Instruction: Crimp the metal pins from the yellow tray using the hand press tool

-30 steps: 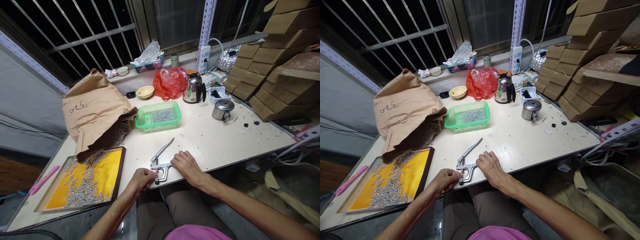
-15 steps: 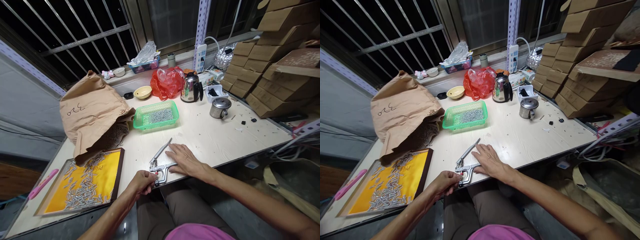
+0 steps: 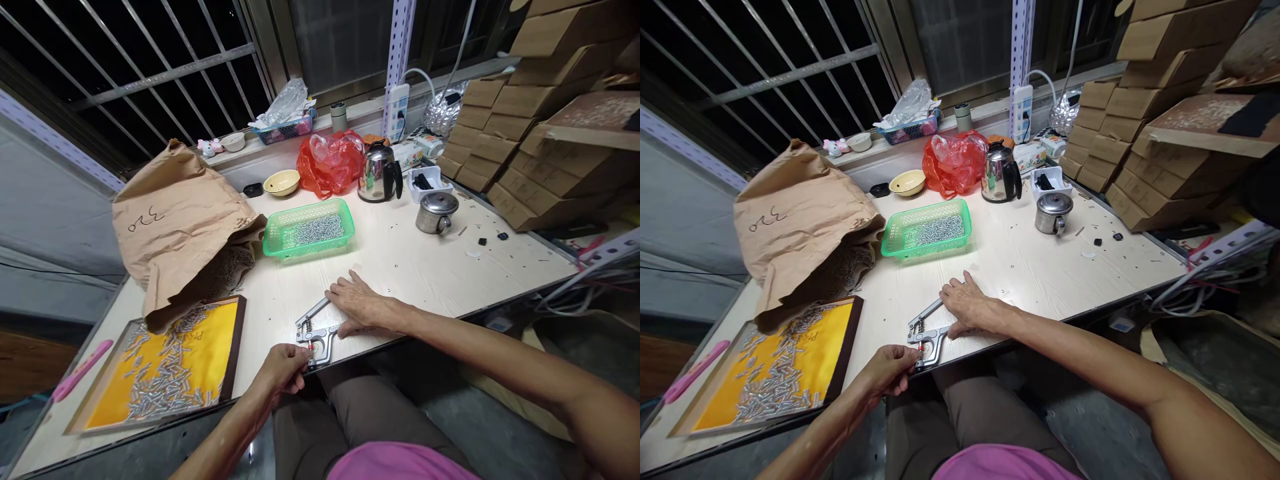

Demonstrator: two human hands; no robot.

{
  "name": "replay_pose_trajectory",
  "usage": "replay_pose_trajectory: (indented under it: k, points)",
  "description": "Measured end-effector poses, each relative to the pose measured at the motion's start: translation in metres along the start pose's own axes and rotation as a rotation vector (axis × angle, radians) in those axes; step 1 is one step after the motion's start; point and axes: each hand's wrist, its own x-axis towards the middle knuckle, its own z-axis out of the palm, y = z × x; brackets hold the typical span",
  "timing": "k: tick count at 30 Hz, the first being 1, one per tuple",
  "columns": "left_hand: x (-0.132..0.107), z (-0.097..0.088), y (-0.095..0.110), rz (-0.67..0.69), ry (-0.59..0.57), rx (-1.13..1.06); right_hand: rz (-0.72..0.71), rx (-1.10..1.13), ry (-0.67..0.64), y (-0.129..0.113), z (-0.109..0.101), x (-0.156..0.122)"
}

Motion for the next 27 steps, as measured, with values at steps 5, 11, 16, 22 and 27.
replay_pose_trajectory:
  k: [5,11,16,22,27]
  points:
    - [-0.005,0.0,-0.003,0.123,0.157,0.179,0.024,-0.037,0.03,-0.009,0.005,-0.01]
    - [-0.007,0.014,0.015,0.795,0.443,0.657,0.003,-0.053,0.09,-0.011,0.021,-0.01]
    - [0.015,0.019,0.031,0.974,0.286,0.858,0.032,-0.007,0.082,-0.005,0.018,-0.021]
    - [0.021,0.023,0.046,0.915,0.273,1.013,0.129,-0.009,-0.001,0.007,0.007,-0.042]
    - [0.015,0.039,0.069,0.93,0.21,1.129,0.111,-0.001,0.031,0.001,0.003,-0.046]
